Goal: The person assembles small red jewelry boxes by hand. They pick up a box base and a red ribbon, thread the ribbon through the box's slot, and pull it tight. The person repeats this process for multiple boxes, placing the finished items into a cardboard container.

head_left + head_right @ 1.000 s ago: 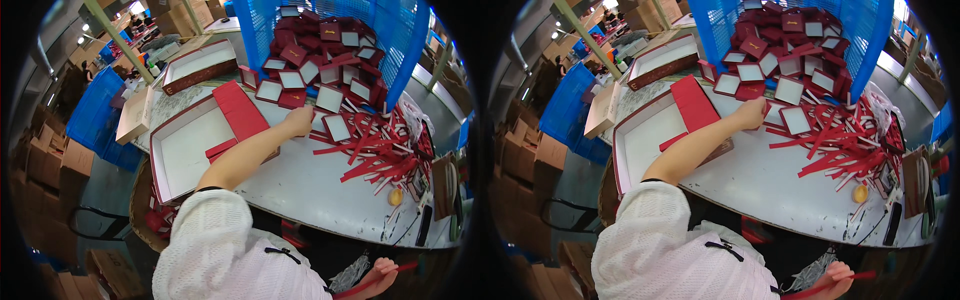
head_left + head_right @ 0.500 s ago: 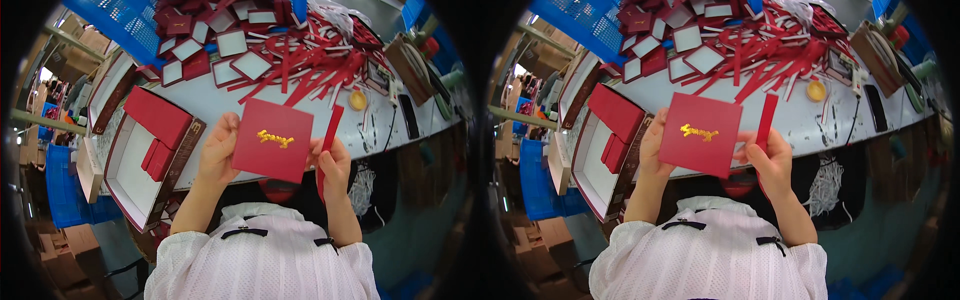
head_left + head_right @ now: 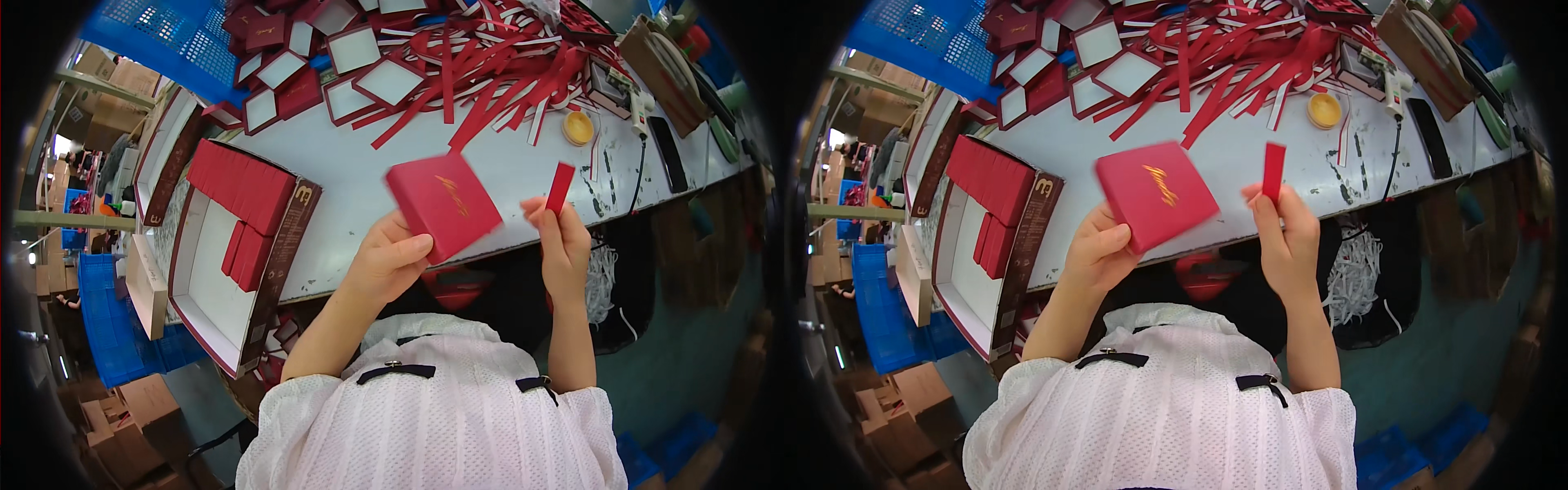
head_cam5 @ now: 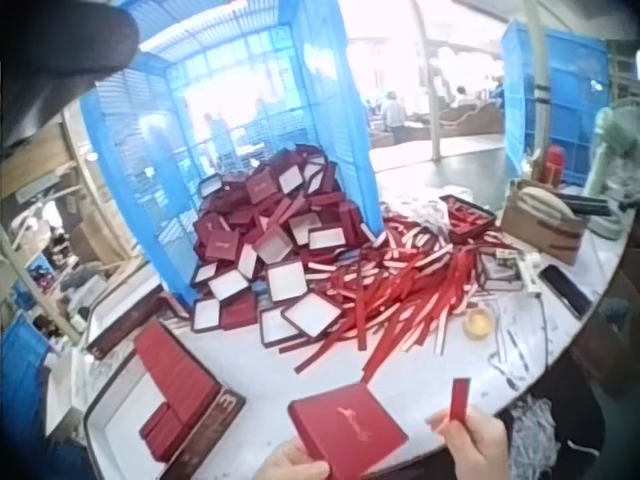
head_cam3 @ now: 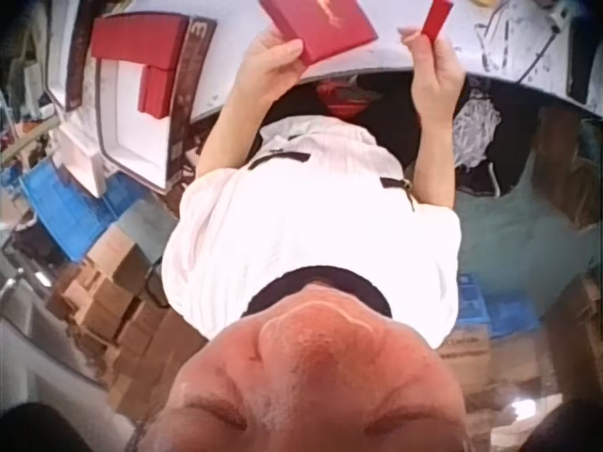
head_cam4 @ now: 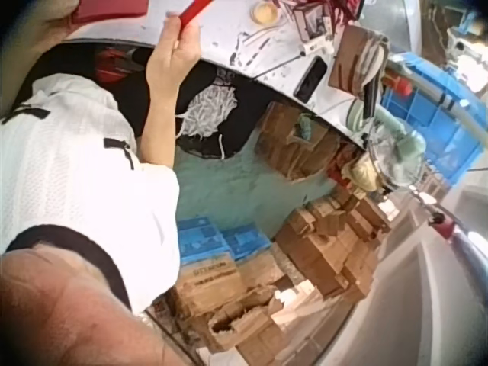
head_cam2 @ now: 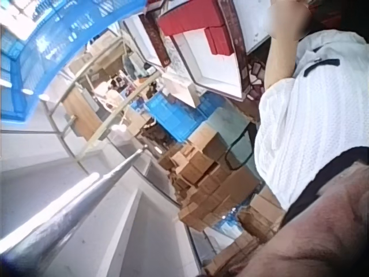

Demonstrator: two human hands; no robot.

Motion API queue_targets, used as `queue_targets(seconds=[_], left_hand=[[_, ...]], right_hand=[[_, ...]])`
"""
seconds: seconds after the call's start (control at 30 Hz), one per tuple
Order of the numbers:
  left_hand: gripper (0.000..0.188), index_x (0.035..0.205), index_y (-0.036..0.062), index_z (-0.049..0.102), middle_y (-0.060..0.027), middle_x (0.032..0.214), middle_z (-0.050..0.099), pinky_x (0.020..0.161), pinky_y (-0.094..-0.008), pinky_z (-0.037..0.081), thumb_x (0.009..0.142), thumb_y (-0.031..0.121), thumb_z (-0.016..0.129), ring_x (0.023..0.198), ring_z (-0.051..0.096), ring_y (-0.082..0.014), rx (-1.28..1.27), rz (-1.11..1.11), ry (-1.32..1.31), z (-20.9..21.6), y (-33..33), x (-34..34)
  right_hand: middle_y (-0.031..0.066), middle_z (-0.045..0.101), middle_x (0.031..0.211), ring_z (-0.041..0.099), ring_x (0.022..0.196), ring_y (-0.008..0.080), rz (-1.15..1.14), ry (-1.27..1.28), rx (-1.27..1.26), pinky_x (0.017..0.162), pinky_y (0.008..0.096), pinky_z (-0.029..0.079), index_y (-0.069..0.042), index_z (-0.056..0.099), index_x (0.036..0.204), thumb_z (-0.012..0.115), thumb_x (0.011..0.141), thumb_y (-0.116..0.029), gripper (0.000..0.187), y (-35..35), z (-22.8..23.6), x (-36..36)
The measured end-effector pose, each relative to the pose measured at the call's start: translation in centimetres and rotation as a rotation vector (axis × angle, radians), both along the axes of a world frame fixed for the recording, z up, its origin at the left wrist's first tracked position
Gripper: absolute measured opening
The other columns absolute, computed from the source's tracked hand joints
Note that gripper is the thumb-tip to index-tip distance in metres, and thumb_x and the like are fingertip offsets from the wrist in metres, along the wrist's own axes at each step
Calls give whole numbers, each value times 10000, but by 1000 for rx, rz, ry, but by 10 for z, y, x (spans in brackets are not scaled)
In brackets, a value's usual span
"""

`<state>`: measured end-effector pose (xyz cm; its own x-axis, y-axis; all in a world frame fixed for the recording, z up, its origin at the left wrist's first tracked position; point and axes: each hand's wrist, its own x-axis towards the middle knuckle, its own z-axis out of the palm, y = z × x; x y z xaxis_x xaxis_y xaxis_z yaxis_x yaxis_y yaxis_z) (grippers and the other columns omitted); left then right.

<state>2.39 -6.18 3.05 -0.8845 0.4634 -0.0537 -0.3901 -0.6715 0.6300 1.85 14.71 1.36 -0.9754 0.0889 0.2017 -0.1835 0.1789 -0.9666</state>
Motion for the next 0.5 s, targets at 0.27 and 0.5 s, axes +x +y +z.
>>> queue_targets(seconds=[0.27,0.5], left_hand=[[288,1065,-9,397,-89,1003,493,770,-280,399,778,-42,397,899,493,-132,-314,213,319,8,24,18],[320,1057,-16,402,-79,992,486,798,-261,356,742,-57,366,918,465,-116,-314,157,290,14,23,20]], right_hand=[[84,420,555,415,508,243,460,235,167,556,325,339,-12,452,581,541,708,-37,158,-25,38,17],[85,414,535,411,500,247,443,249,215,551,327,340,-16,427,524,551,672,-15,193,-23,41,20]])
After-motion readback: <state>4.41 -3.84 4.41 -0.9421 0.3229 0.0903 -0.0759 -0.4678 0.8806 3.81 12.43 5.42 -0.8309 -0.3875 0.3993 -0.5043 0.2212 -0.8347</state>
